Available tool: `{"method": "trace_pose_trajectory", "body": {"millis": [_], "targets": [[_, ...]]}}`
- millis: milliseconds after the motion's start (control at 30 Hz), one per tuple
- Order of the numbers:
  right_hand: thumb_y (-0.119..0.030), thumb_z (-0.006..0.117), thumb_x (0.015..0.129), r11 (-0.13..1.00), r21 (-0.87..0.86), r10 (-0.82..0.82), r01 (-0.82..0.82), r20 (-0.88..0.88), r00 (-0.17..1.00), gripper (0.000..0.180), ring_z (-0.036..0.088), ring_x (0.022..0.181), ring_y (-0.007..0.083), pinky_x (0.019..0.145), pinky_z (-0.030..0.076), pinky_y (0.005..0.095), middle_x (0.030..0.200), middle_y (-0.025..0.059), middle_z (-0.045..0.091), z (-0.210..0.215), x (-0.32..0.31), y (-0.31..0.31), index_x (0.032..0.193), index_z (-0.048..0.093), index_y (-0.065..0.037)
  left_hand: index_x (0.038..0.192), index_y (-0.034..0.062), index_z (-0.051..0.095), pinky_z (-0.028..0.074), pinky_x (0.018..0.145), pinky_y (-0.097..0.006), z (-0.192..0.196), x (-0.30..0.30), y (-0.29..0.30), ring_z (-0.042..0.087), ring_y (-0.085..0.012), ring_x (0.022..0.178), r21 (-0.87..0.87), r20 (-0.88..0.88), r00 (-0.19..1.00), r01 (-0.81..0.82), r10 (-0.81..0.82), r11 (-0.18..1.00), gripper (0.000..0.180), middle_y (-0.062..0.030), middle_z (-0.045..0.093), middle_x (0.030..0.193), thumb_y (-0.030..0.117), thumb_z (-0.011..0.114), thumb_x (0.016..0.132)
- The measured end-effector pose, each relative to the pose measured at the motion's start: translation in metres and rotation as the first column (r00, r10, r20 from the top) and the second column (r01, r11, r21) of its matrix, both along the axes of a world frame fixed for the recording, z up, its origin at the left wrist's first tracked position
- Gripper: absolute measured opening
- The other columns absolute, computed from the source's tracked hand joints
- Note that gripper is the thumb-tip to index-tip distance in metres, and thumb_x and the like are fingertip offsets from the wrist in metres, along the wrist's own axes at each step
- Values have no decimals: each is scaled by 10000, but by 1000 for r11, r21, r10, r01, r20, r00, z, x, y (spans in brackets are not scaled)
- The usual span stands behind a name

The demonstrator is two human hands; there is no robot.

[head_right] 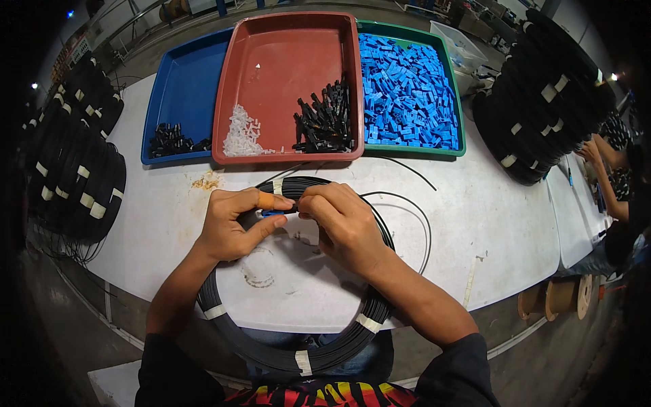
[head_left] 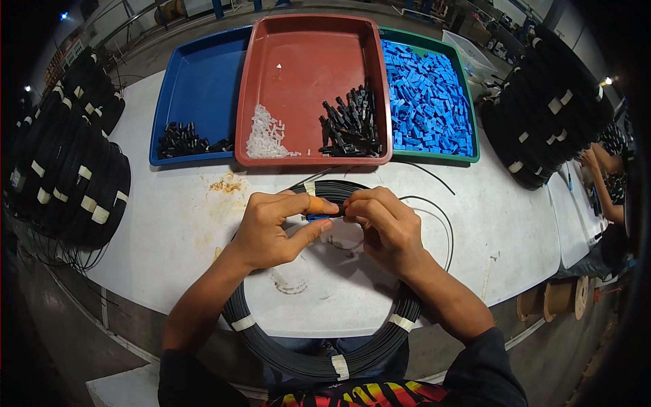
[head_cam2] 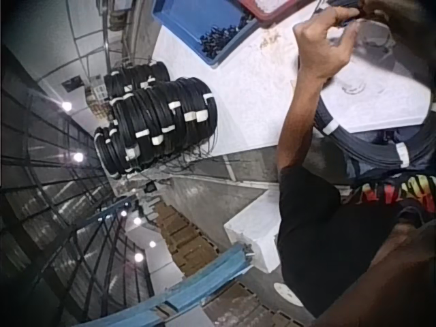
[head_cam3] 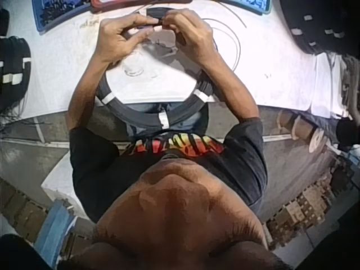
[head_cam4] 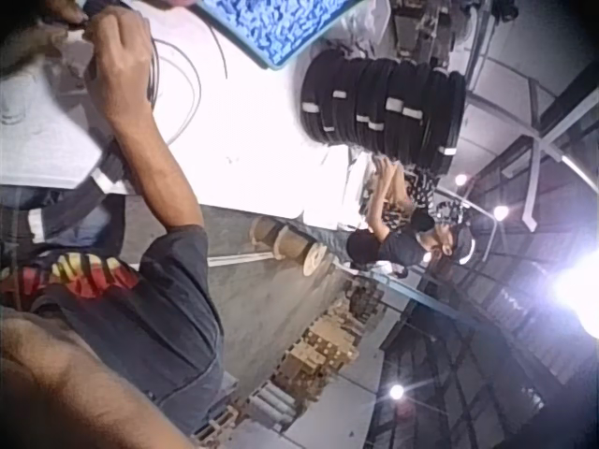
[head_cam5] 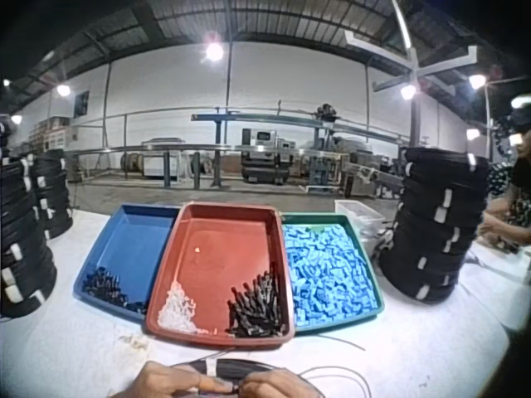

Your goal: The person assembles plastic connectors onto coiled black wires by hand, then organizes the assembled wires at a workstation.

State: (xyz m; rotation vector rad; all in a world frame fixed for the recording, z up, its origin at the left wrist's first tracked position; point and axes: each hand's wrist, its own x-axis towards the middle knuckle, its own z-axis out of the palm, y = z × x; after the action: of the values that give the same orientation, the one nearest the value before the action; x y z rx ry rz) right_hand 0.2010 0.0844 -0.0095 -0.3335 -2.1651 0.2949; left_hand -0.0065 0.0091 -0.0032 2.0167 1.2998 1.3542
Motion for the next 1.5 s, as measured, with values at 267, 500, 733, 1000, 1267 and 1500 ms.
{"method": "trace_pose_trajectory", "body": {"millis": [267, 500, 733, 1000, 1267, 1500], "targets": [[155, 707, 687, 1000, 22, 0, 1, -17, 1000, 267, 705, 789, 246, 640, 581, 315, 918, 124, 705, -2, -2, -1, 902, 658, 3, 978, -11, 786, 553, 682, -252, 6, -4, -4, 752, -171, 771, -97, 53, 998, -20, 26, 995, 173, -142, 774, 844, 24, 799, 809], [111, 693, 621, 992, 123, 37, -29, -58, 998, 256, 709, 742, 257, 637, 569, 315, 882, 139, 718, 2, -2, -1, 857, 668, 15, 958, -56, 737, 575, 733, -273, -6, -3, -4, 757, -173, 802, -218, 344, 932, 201, -117, 955, 121, -148, 772, 891, 28, 754, 874], [73, 677, 623, 986, 148, 97, -82, -100, 990, 244, 685, 732, 285, 633, 553, 380, 896, 161, 684, -1, -3, -2, 861, 634, 39, 904, -49, 714, 583, 716, -312, 6, 1, -6, 745, -181, 765, -229, 217, 966, 190, -140, 955, 64, -106, 749, 802, 14, 719, 901], [136, 679, 576, 984, -150, 98, -93, 26, 995, 280, 696, 751, 306, 656, 564, 369, 902, 149, 700, 0, 2, -6, 824, 607, 28, 815, -34, 688, 566, 637, -334, -4, -3, 4, 691, -231, 693, 429, -387, 920, 238, -60, 871, 54, -127, 696, 772, -29, 742, 813], [160, 702, 675, 843, -509, 171, -174, -53, 984, 270, 734, 806, 288, 684, 590, 345, 922, 142, 728, -5, 1, -1, 894, 642, 14, 776, -28, 661, 564, 613, -343, -6, -3, 6, 701, -234, 720, 616, -568, 811, 306, 141, 726, 94, -151, 711, 837, -54, 751, 771], [140, 726, 679, 991, -35, 123, -126, -78, 989, 272, 713, 792, 280, 684, 588, 357, 940, 139, 717, -2, -1, -2, 895, 634, 4, 843, -49, 712, 577, 637, -322, -7, -4, -2, 711, -233, 682, 355, -128, 985, 154, -115, 922, 126, -154, 743, 807, -58, 809, 762]]}}
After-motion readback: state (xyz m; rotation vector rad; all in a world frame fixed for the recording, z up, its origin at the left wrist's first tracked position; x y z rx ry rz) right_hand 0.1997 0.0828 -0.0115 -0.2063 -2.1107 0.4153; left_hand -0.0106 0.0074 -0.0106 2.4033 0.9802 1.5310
